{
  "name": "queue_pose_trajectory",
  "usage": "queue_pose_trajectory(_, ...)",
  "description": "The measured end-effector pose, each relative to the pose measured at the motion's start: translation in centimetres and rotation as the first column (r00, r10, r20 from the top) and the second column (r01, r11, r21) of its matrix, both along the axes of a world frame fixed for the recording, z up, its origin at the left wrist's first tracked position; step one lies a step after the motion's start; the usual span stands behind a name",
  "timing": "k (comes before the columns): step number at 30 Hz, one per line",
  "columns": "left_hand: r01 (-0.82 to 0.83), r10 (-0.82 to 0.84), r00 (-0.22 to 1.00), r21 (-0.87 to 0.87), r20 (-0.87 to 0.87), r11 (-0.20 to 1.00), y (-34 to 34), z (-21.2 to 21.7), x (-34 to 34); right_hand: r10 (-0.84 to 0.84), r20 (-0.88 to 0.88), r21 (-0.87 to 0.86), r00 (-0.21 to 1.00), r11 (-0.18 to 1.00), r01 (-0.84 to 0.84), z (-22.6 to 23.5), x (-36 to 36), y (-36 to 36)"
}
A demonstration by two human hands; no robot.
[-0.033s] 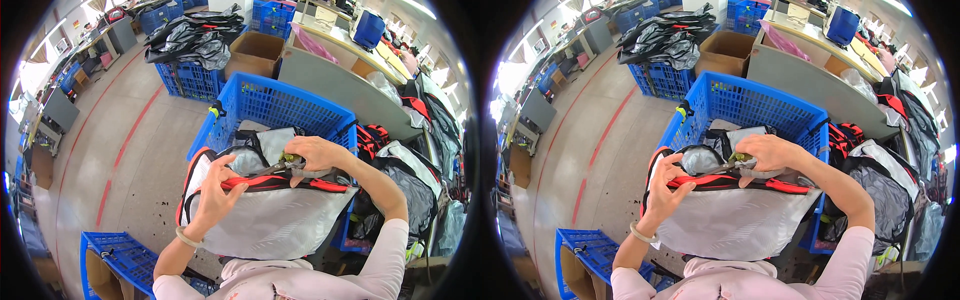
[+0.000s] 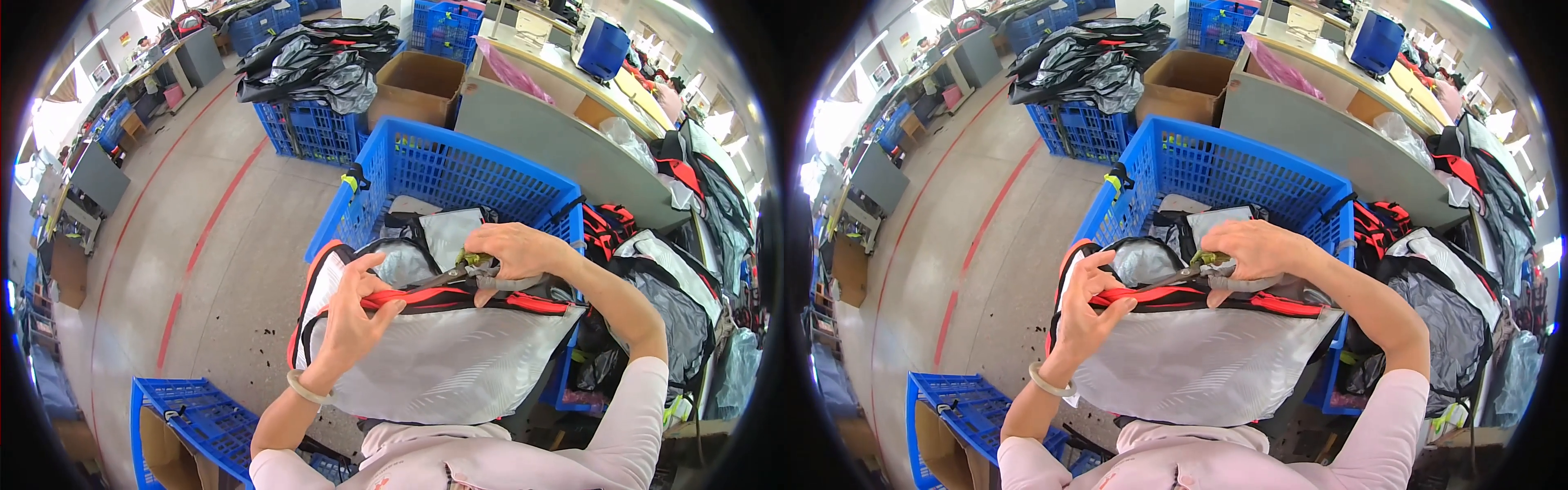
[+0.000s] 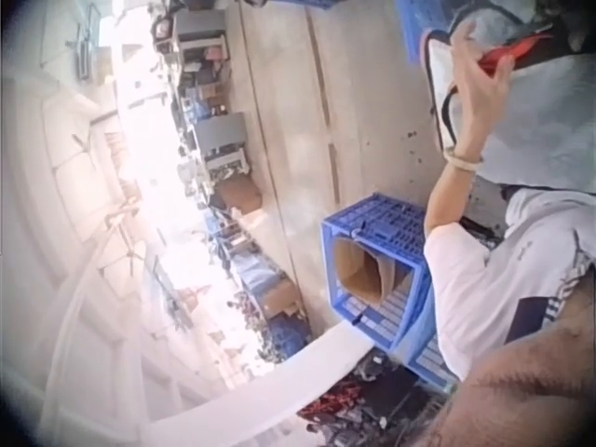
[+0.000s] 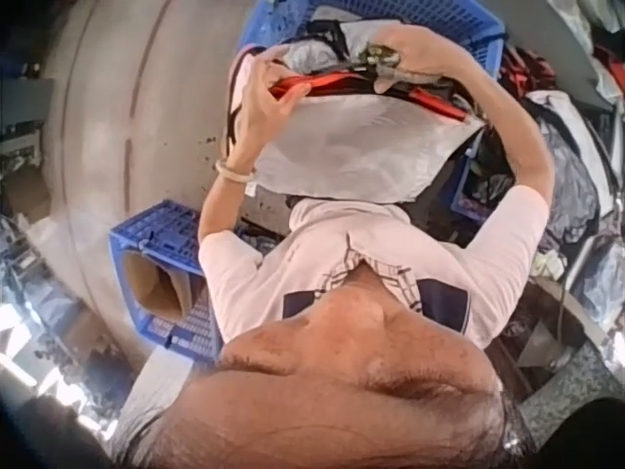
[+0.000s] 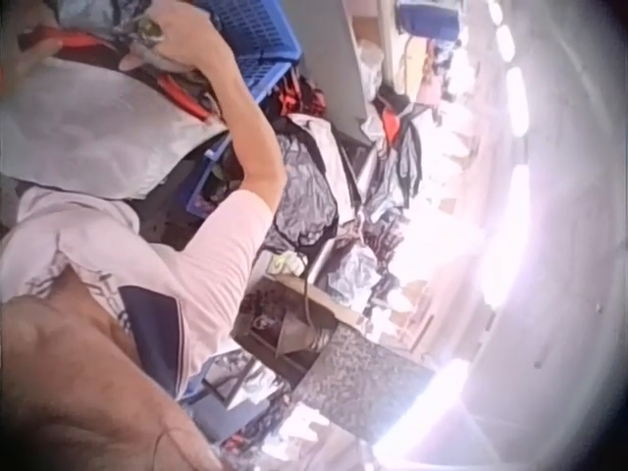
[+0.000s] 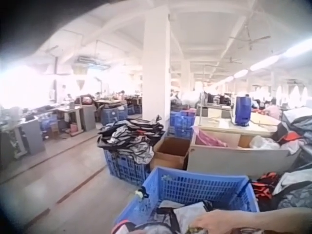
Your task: Trimming excess loose threads from manufactured bags using small scissors.
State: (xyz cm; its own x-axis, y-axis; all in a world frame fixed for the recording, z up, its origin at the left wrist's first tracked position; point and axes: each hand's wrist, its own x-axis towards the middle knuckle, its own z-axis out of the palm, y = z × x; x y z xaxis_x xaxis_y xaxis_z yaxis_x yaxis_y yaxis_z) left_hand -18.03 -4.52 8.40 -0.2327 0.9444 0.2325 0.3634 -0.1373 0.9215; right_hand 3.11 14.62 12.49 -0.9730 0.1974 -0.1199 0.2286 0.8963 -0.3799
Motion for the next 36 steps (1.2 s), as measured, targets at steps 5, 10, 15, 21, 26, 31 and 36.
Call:
queue_pose_trajectory(5, 0.004, -0.004, 0.999, 0.017, 0.040, 1.000, -0.2, -0.3, -0.3, -0.036, 0.067, -0.025, 0.997, 0.999, 0.038, 0.4, -0.7, -0.3)
queue_pose_trajectory(10, 0.001, -0.001, 0.999, 0.008, 0.047, 1.000, -0.5, -0.2, -0.3, -0.049, -0.029, -0.016, 0.998, 0.999, 0.048, -1.4, 0.1, -0.4)
queue_pose_trajectory(15, 0.032, -0.031, 0.994, -0.008, 0.101, 0.999, 0.3, -1.3, -0.3, -0.245, -0.203, -0.078, 0.948, 0.969, 0.234, -0.3, 2.0, -1.3)
queue_pose_trajectory(21, -0.080, 0.082, 0.931, 0.019, -0.356, 0.997, 4.5, -8.0, -3.9, -0.704, -0.462, -0.186, 0.539, 0.671, 0.718, -4.1, 15.7, -4.1)
queue_pose_trajectory(26, -0.131, -0.051, 0.799, -0.257, -0.599, 0.957, 11.1, -19.4, -6.5, -0.961, 0.277, -0.928, -0.014, -0.272, 0.255, -16.1, 24.7, -18.1)
queue_pose_trajectory(31, -0.171, -0.148, 0.749, -0.404, -0.646, 0.898, 11.6, -21.8, -6.9, -0.972, -0.175, -0.711, 0.159, 0.236, 0.663, -18.3, 19.3, -26.2)
queue_pose_trajectory(36, 0.074, 0.030, 0.835, 0.166, -0.549, 0.983, 3.0, -13.2, 1.6, -0.992, -0.122, -0.718, -0.017, 0.076, 0.692, -18.6, 18.8, -25.1)
